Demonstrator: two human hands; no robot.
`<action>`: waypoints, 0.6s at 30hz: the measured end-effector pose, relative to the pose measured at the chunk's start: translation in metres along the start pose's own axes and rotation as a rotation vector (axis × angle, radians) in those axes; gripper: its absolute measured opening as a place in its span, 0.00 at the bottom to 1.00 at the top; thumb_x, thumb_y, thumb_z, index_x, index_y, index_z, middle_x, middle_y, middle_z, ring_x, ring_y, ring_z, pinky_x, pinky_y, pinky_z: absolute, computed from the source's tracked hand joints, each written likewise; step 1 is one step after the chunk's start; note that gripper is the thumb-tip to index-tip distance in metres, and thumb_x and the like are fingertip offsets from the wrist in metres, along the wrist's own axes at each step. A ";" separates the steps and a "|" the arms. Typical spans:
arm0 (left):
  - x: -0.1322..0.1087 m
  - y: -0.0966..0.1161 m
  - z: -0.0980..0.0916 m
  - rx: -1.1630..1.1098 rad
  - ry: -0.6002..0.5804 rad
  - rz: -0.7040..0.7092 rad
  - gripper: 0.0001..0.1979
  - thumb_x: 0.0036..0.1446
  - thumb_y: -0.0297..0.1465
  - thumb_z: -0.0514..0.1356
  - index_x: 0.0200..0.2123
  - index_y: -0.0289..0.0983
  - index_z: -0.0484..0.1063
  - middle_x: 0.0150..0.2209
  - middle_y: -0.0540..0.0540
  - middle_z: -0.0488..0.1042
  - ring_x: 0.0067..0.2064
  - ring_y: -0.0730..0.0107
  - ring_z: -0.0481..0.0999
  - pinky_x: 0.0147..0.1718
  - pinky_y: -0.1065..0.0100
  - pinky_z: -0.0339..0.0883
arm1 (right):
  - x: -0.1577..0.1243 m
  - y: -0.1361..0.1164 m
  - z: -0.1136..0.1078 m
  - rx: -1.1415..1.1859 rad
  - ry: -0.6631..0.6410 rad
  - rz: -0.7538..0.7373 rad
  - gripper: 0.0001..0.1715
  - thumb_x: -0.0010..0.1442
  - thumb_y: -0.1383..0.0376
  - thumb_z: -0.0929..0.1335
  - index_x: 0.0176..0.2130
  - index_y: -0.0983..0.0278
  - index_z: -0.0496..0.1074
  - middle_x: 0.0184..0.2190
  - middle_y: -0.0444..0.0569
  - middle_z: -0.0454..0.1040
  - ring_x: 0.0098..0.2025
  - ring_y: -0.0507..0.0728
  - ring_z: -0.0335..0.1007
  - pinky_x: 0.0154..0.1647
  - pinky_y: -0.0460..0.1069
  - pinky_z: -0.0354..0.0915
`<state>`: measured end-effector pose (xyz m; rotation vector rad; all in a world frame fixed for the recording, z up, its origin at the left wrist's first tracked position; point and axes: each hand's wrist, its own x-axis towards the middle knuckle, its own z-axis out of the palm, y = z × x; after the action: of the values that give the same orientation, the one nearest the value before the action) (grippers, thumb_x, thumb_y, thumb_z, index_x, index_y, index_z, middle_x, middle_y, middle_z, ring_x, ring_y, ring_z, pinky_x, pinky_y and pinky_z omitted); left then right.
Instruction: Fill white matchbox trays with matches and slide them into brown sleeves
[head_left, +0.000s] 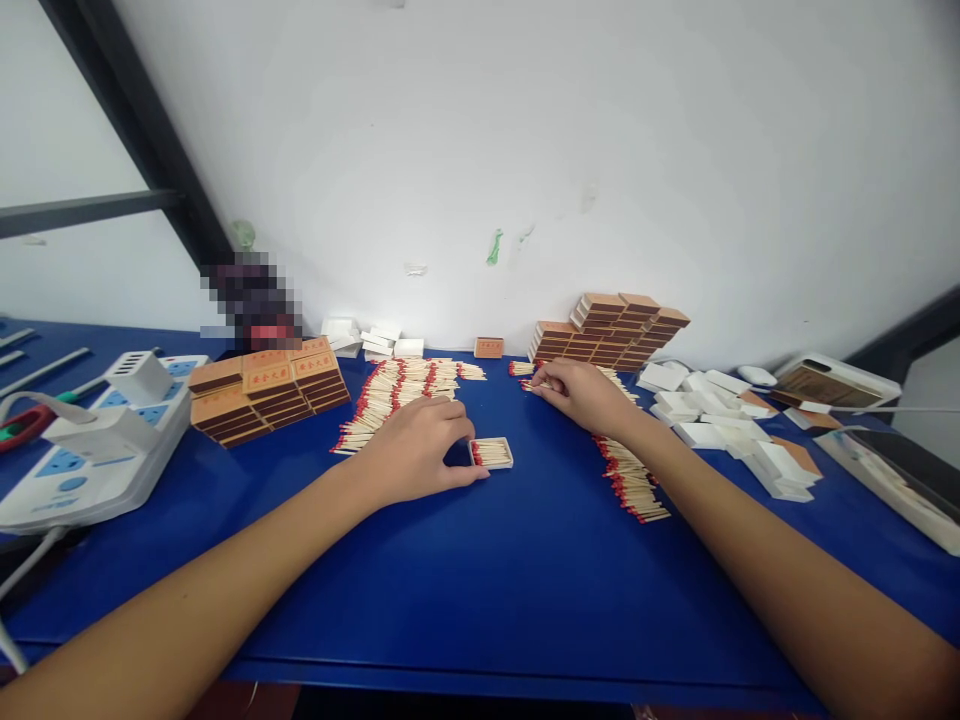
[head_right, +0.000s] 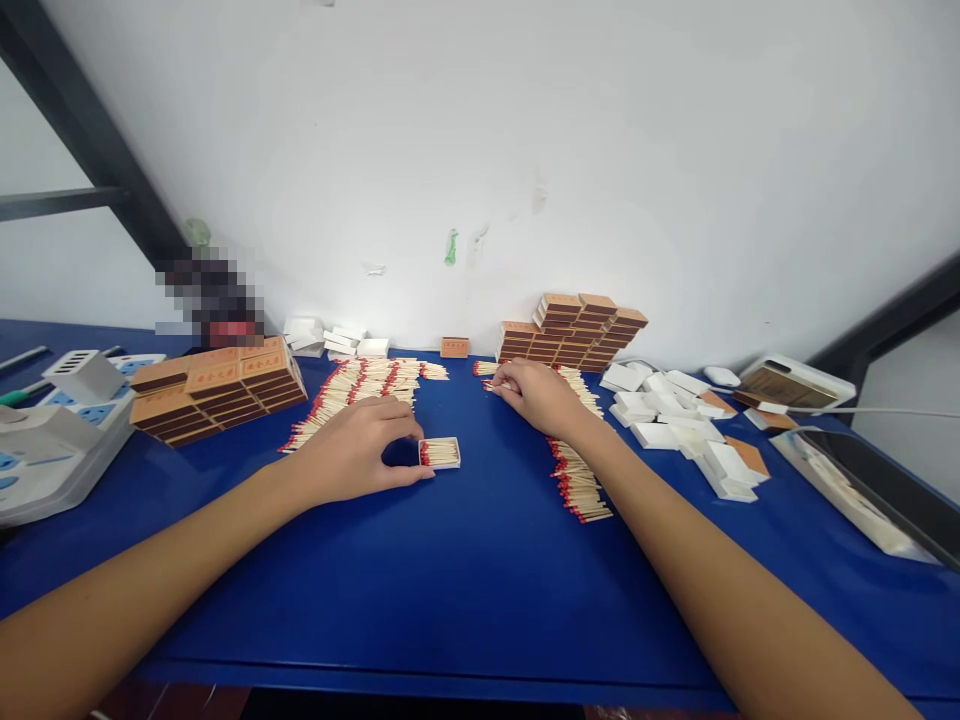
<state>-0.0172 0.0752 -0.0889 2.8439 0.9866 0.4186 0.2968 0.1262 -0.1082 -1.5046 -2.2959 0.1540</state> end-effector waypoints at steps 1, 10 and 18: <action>0.000 0.000 0.000 0.000 -0.001 -0.002 0.17 0.65 0.46 0.69 0.44 0.36 0.81 0.41 0.44 0.79 0.44 0.58 0.79 0.44 0.59 0.70 | 0.000 0.000 0.000 0.004 -0.002 -0.003 0.08 0.69 0.63 0.67 0.40 0.61 0.76 0.35 0.51 0.78 0.36 0.58 0.71 0.37 0.51 0.60; 0.000 0.000 0.000 -0.012 0.002 0.004 0.17 0.64 0.45 0.69 0.43 0.36 0.81 0.41 0.44 0.79 0.44 0.58 0.78 0.44 0.58 0.71 | 0.000 -0.005 0.000 -0.027 -0.061 0.020 0.09 0.70 0.62 0.66 0.38 0.61 0.72 0.38 0.53 0.78 0.36 0.59 0.71 0.38 0.51 0.61; 0.001 0.001 -0.001 -0.009 -0.001 0.009 0.16 0.64 0.44 0.70 0.43 0.36 0.81 0.42 0.44 0.79 0.43 0.58 0.79 0.44 0.59 0.70 | -0.007 -0.015 -0.015 -0.031 -0.147 0.004 0.12 0.71 0.58 0.65 0.36 0.60 0.70 0.35 0.51 0.76 0.34 0.58 0.68 0.34 0.51 0.57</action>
<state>-0.0167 0.0749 -0.0872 2.8416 0.9696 0.4214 0.2924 0.1116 -0.0923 -1.5607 -2.4203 0.2382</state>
